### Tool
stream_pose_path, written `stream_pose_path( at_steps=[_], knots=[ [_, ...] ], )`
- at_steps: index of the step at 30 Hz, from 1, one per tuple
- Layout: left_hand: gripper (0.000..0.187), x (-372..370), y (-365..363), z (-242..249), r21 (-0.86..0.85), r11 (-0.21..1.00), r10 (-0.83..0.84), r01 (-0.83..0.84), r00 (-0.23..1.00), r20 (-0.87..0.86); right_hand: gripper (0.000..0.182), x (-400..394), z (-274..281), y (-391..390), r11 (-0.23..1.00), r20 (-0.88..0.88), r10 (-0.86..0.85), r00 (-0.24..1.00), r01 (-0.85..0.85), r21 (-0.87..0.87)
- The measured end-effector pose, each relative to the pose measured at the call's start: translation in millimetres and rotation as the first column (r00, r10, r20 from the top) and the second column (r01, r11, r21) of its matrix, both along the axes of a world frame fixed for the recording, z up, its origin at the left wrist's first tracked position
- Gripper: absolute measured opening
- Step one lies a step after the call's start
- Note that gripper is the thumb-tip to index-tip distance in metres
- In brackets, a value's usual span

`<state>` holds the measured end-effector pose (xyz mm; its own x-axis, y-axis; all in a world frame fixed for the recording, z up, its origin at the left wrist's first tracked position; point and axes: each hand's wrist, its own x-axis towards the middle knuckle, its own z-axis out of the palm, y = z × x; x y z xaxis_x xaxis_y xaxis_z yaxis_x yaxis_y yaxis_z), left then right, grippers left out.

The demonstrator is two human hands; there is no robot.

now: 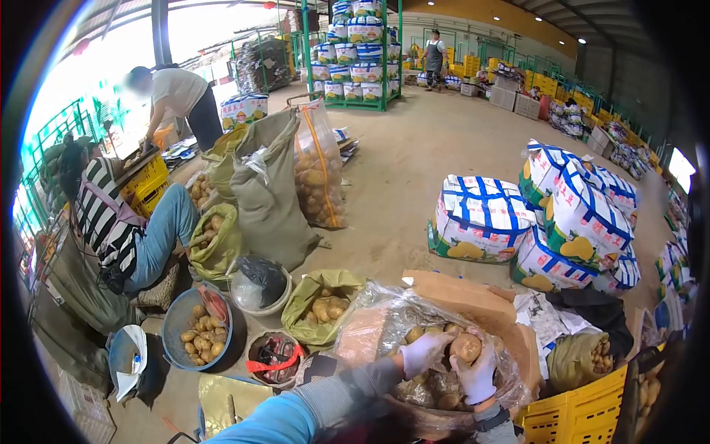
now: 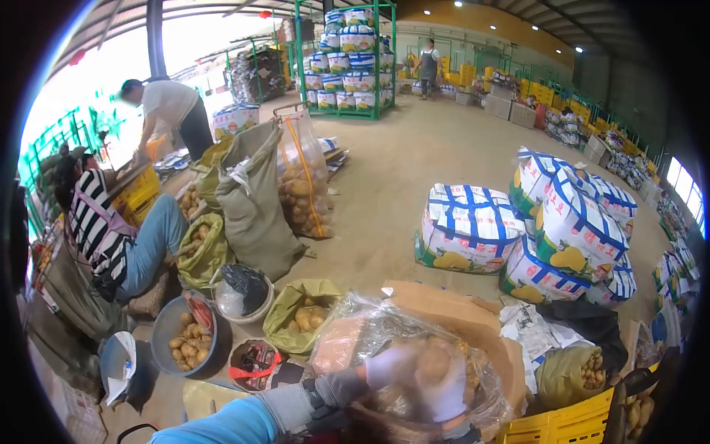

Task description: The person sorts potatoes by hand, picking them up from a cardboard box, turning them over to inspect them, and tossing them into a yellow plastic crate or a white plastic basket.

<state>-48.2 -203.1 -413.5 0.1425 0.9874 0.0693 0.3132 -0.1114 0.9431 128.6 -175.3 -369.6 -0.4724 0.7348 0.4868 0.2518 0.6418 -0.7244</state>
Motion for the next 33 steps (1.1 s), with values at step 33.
stream_pose_path(
  at_steps=[33],
  knots=[
    [0.021,-24.0,-7.5,21.4,-0.375,0.925,0.366,-0.066,0.429,0.826,0.063,304.1,163.7,-31.4,0.932,-0.962,0.139,0.233,-0.359,0.048]
  ],
)
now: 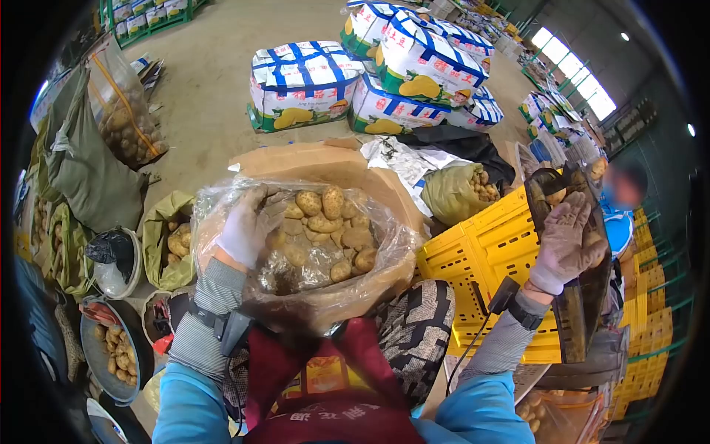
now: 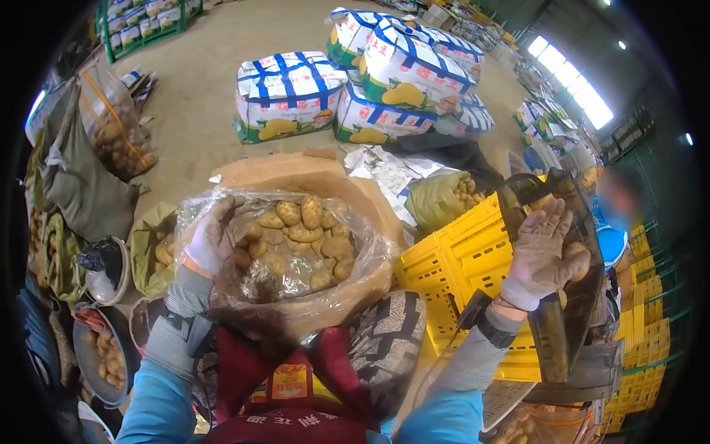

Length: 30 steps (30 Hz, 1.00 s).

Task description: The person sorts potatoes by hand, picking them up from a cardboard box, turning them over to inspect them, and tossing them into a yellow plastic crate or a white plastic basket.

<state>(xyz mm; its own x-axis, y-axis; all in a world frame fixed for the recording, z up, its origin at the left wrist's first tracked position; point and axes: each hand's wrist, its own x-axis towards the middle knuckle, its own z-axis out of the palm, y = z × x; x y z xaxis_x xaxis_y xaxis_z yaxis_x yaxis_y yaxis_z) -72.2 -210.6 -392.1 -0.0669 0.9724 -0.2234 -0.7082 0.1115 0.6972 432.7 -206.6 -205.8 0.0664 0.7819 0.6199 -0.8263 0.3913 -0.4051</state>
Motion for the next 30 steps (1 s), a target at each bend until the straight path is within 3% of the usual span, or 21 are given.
stream_pose_path(
  at_steps=[1,2,3,5,6,7,8,9,10,11,12,13,14,16,20,23,25,27,30],
  knots=[
    [0.022,-2.2,0.0,-1.5,0.017,1.0,0.002,-0.003,1.0,0.016,0.059,-11.7,-0.8,5.6,1.0,0.057,0.005,0.998,-0.004,-0.017],
    [0.023,-4.4,-0.1,-2.9,0.033,0.999,0.004,-0.005,1.0,0.031,0.041,-31.1,-14.3,11.7,0.997,0.216,-0.079,0.973,0.078,0.012],
    [0.023,-4.1,-3.1,-0.7,0.057,0.998,-0.003,0.001,0.999,0.04,0.026,-53.4,-27.2,19.8,0.971,0.28,-0.156,0.947,0.198,-0.131],
    [0.025,-1.2,-7.7,10.3,0.164,0.986,0.006,0.022,0.986,-0.168,0.004,-110.8,-58.2,39.7,0.879,0.446,-0.152,0.882,0.327,-0.346],
    [0.026,1.2,-11.3,19.5,0.239,0.97,0.04,0.055,0.926,-0.376,0.011,-141.6,-79.8,53.6,0.843,0.516,-0.108,0.85,0.354,-0.405],
    [0.028,-3.5,-9.6,14.7,0.273,0.96,0.102,0.063,0.828,-0.551,0.016,-167.0,-133.1,77.2,0.795,0.631,0.103,0.769,0.317,-0.517],
    [0.029,-8.3,-7.3,10.0,0.3,0.952,0.174,0.064,0.693,-0.699,0.022,-192.6,-186.1,101.2,0.744,0.704,0.325,0.632,0.29,-0.603],
    [0.032,-11.7,-3.5,-2.4,0.304,0.952,0.24,0.035,0.533,-0.811,0.027,-219.8,-199.4,106.0,0.664,0.748,0.394,0.534,0.397,-0.633],
    [0.035,-14.6,-4.1,-1.5,0.279,0.96,0.229,-0.016,0.619,-0.751,0.038,-239.2,-208.6,115.0,0.573,0.719,0.52,0.461,0.436,-0.694],
    [0.037,-17.5,-4.8,-0.4,0.253,0.965,0.229,-0.07,0.697,-0.68,0.047,-234.1,-251.0,137.5,0.582,0.654,0.643,0.398,0.301,-0.755],
    [0.038,-12.5,-11.1,26.3,0.173,0.978,0.175,-0.121,0.923,-0.342,0.053,-242.1,-296.4,155.3,0.651,0.767,0.558,0.317,0.407,-0.641],
    [0.039,-7.3,-15.5,45.2,0.082,0.987,0.133,-0.138,0.989,0.059,0.059,-254.0,-318.7,166.7,0.689,0.843,0.508,0.175,0.505,-0.52],
    [0.039,-3.5,-18.8,48.6,0.093,0.983,0.158,-0.161,0.987,0.032,0.066,-265.9,-340.6,177.9,0.711,0.885,0.465,0.022,0.587,-0.388],
    [0.029,-9.5,-9.5,37.4,-0.063,0.992,0.11,-0.106,0.991,0.071,0.082,-288.0,-362.4,199.8,0.736,0.803,0.456,-0.383,0.67,-0.099],
    [0.028,-10.7,-5.3,38.9,-0.159,0.984,0.09,-0.079,0.994,0.06,0.087,-307.4,-401.1,211.6,0.725,0.804,0.291,-0.518,0.668,0.168],
    [0.03,-11.7,-6.0,36.2,-0.168,0.982,0.091,-0.082,0.995,0.047,0.077,-285.4,-398.6,216.4,0.749,0.92,0.34,-0.194,0.647,-0.141],
    [0.03,-7.9,-3.3,33.8,-0.145,0.987,0.077,-0.067,0.995,0.063,0.06,-273.4,-385.8,207.6,0.659,0.849,0.452,0.274,0.539,-0.524],
    [0.03,-4.1,-3.4,32.2,-0.115,0.993,0.049,-0.04,0.996,0.071,0.044,-258.8,-368.9,195.4,0.549,0.561,0.5,0.66,0.261,-0.794],
    [0.034,9.7,-2.4,18.1,-0.081,0.997,0.018,-0.012,0.997,0.072,0.039,-245.0,-312.1,181.2,0.306,0.063,0.695,0.716,-0.217,-0.927]
  ],
)
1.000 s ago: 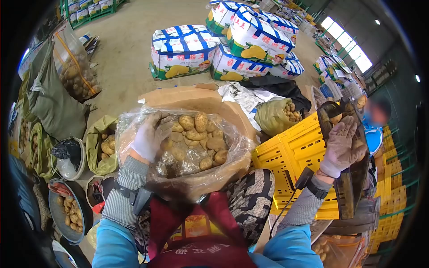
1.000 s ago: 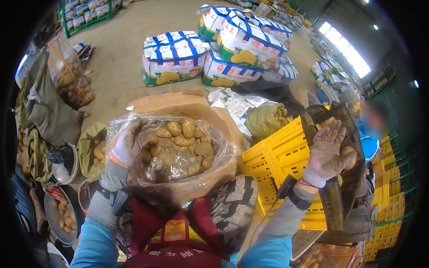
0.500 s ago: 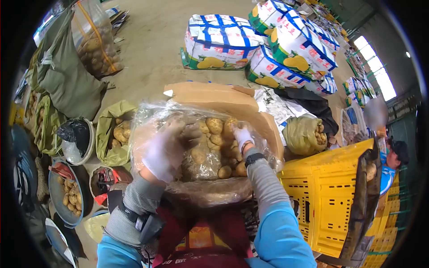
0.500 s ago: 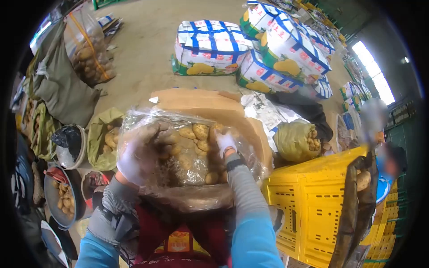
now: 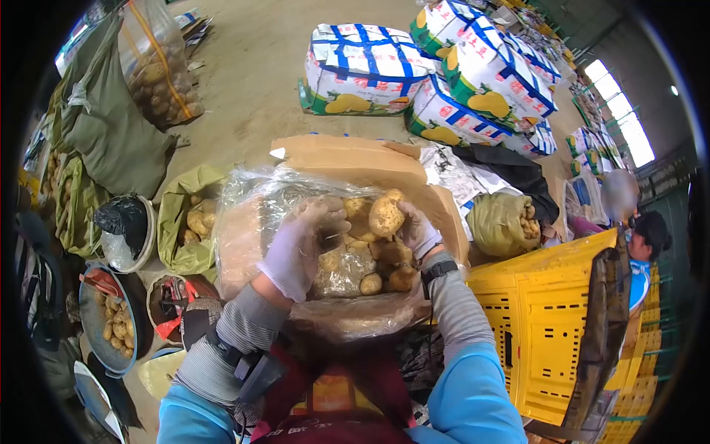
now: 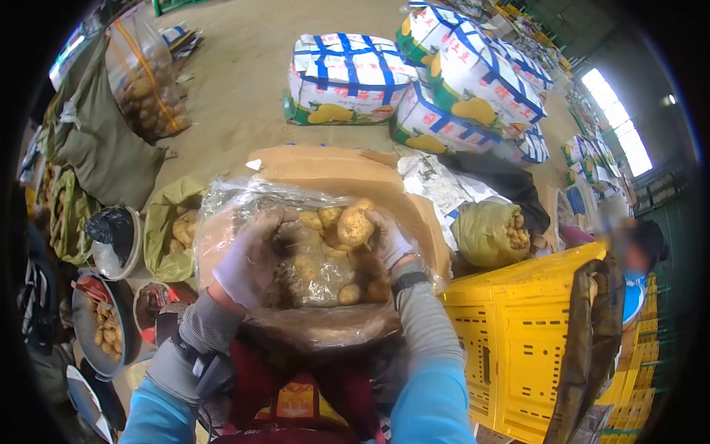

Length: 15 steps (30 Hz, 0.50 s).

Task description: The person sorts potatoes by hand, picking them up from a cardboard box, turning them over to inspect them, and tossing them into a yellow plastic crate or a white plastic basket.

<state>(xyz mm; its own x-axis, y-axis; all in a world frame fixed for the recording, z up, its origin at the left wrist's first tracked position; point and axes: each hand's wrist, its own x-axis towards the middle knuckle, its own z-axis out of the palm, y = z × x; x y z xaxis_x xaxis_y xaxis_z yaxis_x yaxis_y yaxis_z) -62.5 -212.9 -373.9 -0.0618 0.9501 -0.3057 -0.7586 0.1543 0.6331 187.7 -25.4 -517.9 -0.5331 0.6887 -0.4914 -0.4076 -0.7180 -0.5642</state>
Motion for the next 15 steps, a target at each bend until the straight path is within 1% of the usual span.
stream_pose_path(
  at_steps=[1,2,3,4,5,6,7,8,9,10,11,12,13,14,15],
  knots=[
    [0.036,7.6,1.5,-3.6,0.005,1.0,-0.03,0.029,0.999,0.014,0.038,4.5,0.7,-2.6,0.984,0.061,0.009,0.998,-0.02,0.178],
    [0.038,16.3,2.2,-8.1,0.01,0.998,-0.057,0.057,0.998,0.026,0.038,5.7,-1.1,-7.4,0.936,0.124,0.007,0.992,-0.05,0.349],
    [0.04,23.9,4.3,-15.7,0.018,0.997,-0.082,0.081,0.996,0.036,0.037,2.9,7.9,-13.7,0.883,0.166,0.014,0.986,-0.091,0.46],
    [0.048,29.7,10.0,-17.5,-0.047,0.987,-0.146,0.157,0.973,0.178,0.036,-5.0,27.9,-24.5,0.817,0.208,0.007,0.978,-0.126,0.563],
    [0.055,34.1,4.8,-17.7,0.129,0.957,-0.286,0.261,0.921,0.263,0.037,-8.8,48.7,-36.3,0.773,0.231,0.018,0.973,-0.16,0.614],
    [0.057,40.8,6.8,-22.9,0.243,0.927,-0.348,0.286,0.898,0.271,0.041,-17.7,84.2,-56.1,0.725,0.256,0.026,0.966,-0.194,0.66],
    [0.059,47.4,10.7,-33.1,0.353,0.884,-0.41,0.306,0.871,0.272,0.054,-20.7,108.3,-72.2,0.65,0.358,-0.028,0.933,-0.256,0.716],
    [0.058,51.6,9.2,-34.8,0.359,0.885,-0.393,0.297,0.89,0.233,0.068,-23.7,132.5,-88.2,0.574,0.452,-0.097,0.887,-0.322,0.753],
    [0.057,54.2,7.5,-36.0,0.367,0.885,-0.374,0.286,0.907,0.194,0.052,-30.0,135.4,-97.3,0.515,0.442,-0.301,0.845,-0.246,0.821],
    [0.056,56.2,6.9,-39.9,0.374,0.886,-0.351,0.274,0.923,0.157,0.048,-35.1,140.0,-111.2,0.324,0.411,-0.436,0.801,-0.286,0.902],
    [0.054,56.5,10.3,-54.2,0.327,0.895,-0.342,0.303,0.937,0.068,0.048,-40.4,147.1,-126.1,0.124,0.347,-0.556,0.755,-0.337,0.933],
    [0.052,55.7,14.6,-74.6,0.273,0.905,-0.335,0.327,0.942,-0.02,0.057,-46.3,160.0,-141.7,-0.071,0.32,-0.648,0.691,-0.473,0.878],
    [0.05,62.5,9.7,-66.0,0.283,0.923,-0.286,0.261,0.957,0.049,0.054,-55.5,165.9,-153.0,-0.18,0.301,-0.683,0.665,-0.553,0.814],
    [0.048,69.3,4.9,-57.2,0.292,0.936,-0.237,0.194,0.965,0.117,0.054,-61.4,164.8,-157.9,-0.172,0.391,-0.675,0.626,-0.648,0.742],
    [0.047,65.5,4.1,-56.3,0.415,0.872,-0.055,0.261,0.893,-0.447,0.053,-65.1,162.9,-160.8,-0.163,0.476,-0.666,0.574,-0.735,0.658]
  ],
)
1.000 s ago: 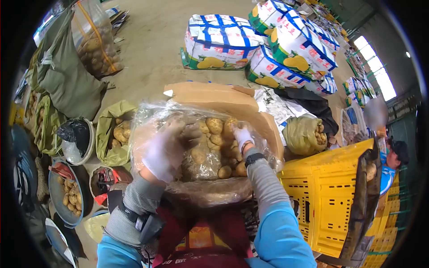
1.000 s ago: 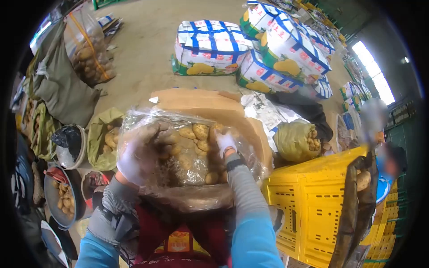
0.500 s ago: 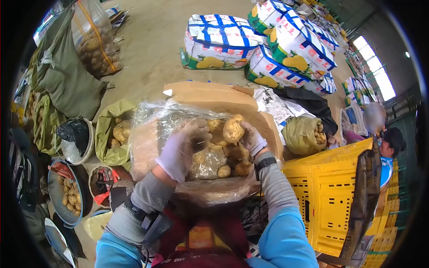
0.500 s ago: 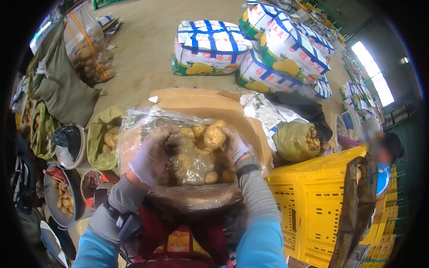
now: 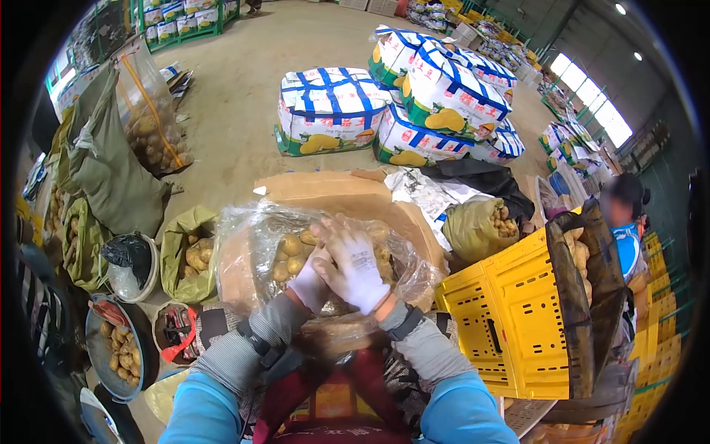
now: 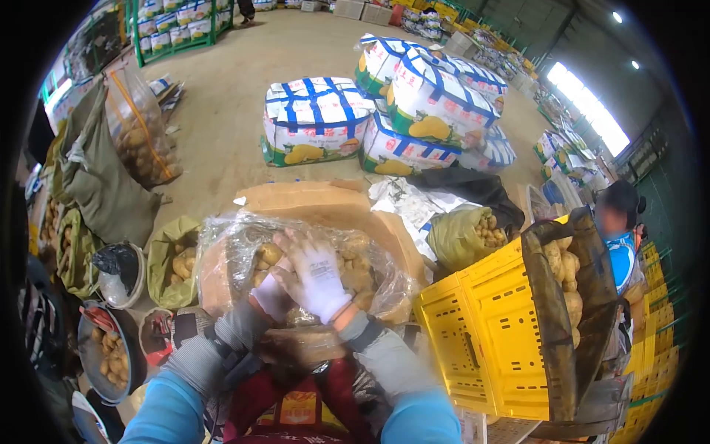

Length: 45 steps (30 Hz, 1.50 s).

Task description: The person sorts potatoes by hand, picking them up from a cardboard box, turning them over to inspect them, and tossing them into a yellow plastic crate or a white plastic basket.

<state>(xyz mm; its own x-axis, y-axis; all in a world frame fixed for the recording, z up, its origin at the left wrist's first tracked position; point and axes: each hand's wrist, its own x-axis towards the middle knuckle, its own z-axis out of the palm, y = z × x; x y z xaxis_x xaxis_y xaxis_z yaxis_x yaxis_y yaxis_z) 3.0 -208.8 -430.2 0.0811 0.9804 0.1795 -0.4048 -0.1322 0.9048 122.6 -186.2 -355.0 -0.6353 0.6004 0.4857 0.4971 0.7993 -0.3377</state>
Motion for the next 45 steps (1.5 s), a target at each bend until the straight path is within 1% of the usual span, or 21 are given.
stream_pose_path(
  at_steps=[1,3,4,6,8,10,11,13,15,19,22,25,26,32,34,36,38,40,41,43,45],
  knots=[
    [0.047,-6.7,-1.7,1.1,0.292,0.955,0.2,-0.057,0.85,-0.487,0.052,-1.9,-4.6,2.6,0.998,-0.005,-0.058,0.998,0.058,0.04],
    [0.048,-7.1,-10.1,9.5,0.073,0.997,0.025,-0.008,0.969,-0.247,0.048,-0.4,-21.3,23.8,0.979,-0.01,-0.164,0.986,0.164,0.122],
    [0.05,-7.1,-14.9,16.3,-0.034,0.999,-0.023,0.02,0.994,-0.103,0.047,6.0,-36.9,43.2,0.97,-0.03,-0.243,0.97,0.243,0.021],
    [0.05,-18.5,-14.3,18.4,0.105,0.994,0.042,-0.012,0.956,-0.29,0.045,22.4,-68.4,76.9,0.903,-0.053,-0.399,0.916,0.382,-0.196],
    [0.05,-23.3,-16.6,38.3,0.168,0.984,0.125,-0.065,0.917,-0.379,0.046,31.8,-66.7,83.4,0.815,0.045,-0.568,0.822,0.569,-0.107],
    [0.048,-30.7,-20.7,51.5,0.535,0.837,0.473,-0.111,0.639,-0.607,0.04,33.9,-58.8,84.3,0.804,-0.221,-0.402,0.889,0.228,-0.549],
    [0.046,-31.4,-21.4,59.2,0.424,0.894,0.375,-0.143,0.758,-0.534,0.039,34.1,-60.9,79.9,0.685,-0.402,-0.378,0.834,-0.04,-0.727],
    [0.043,-29.9,-20.0,66.9,0.266,0.952,0.247,-0.154,0.897,-0.366,0.037,31.5,-10.8,55.3,0.606,-0.304,-0.264,0.915,-0.088,-0.79],
    [0.041,-28.8,-14.6,65.1,0.274,0.947,0.249,-0.169,0.924,-0.29,0.036,24.6,-32.2,52.5,0.383,-0.521,-0.432,0.737,-0.373,-0.845],
    [0.039,-22.8,-9.2,53.8,0.177,0.959,0.254,-0.223,0.951,-0.178,0.038,21.7,-25.7,37.3,0.136,-0.457,-0.678,0.575,-0.513,-0.847],
    [0.038,-18.8,-4.3,48.5,-0.092,0.982,0.175,-0.164,0.975,0.136,0.045,25.0,-32.5,34.7,0.208,-0.525,-0.549,0.65,-0.502,-0.839],
    [0.035,-24.5,11.0,29.7,-0.465,0.881,0.217,0.091,0.794,0.568,0.06,27.7,-5.5,28.7,0.429,-0.442,-0.241,0.864,-0.313,-0.847],
    [0.032,-23.6,11.2,29.0,-0.492,0.871,0.279,0.006,0.818,0.504,0.065,27.0,7.3,25.7,0.515,-0.345,-0.142,0.928,-0.228,-0.826],
    [0.023,-16.7,9.3,49.4,-0.481,0.802,0.496,-0.354,0.843,0.206,0.075,29.2,7.9,19.6,0.278,-0.378,-0.253,0.89,-0.308,-0.91],
    [0.023,-18.7,13.7,39.5,-0.471,0.77,0.571,-0.431,0.795,0.205,0.074,29.2,-8.0,21.7,0.331,-0.482,-0.249,0.84,-0.394,-0.857],
    [0.031,-39.3,25.1,1.5,-0.484,0.737,0.563,-0.472,0.824,0.053,0.075,30.0,-8.9,20.5,0.317,-0.53,-0.275,0.802,-0.445,-0.837],
    [0.04,-43.6,23.7,2.8,-0.527,0.787,0.443,-0.321,0.888,0.121,0.078,31.5,6.8,15.3,0.239,-0.526,-0.339,0.78,-0.47,-0.85],
    [0.05,-34.0,11.1,38.5,-0.515,0.856,0.199,0.051,0.887,0.418,0.08,36.2,3.0,20.9,0.568,-0.527,-0.131,0.84,-0.372,-0.734],
    [0.051,-31.5,12.2,38.3,-0.442,0.889,0.095,0.119,0.896,0.433,0.081,38.7,-0.1,24.2,0.707,-0.491,-0.029,0.871,-0.329,-0.626],
    [0.054,-28.6,14.1,37.4,-0.289,0.921,-0.116,0.26,0.893,0.435,0.087,41.6,-5.2,30.7,0.789,-0.433,0.007,0.901,-0.271,-0.552],
    [0.05,-28.0,10.6,41.5,-0.321,0.909,-0.061,0.266,0.846,0.53,0.091,42.8,-7.7,32.1,0.829,-0.369,-0.014,0.929,-0.195,-0.523]
  ],
)
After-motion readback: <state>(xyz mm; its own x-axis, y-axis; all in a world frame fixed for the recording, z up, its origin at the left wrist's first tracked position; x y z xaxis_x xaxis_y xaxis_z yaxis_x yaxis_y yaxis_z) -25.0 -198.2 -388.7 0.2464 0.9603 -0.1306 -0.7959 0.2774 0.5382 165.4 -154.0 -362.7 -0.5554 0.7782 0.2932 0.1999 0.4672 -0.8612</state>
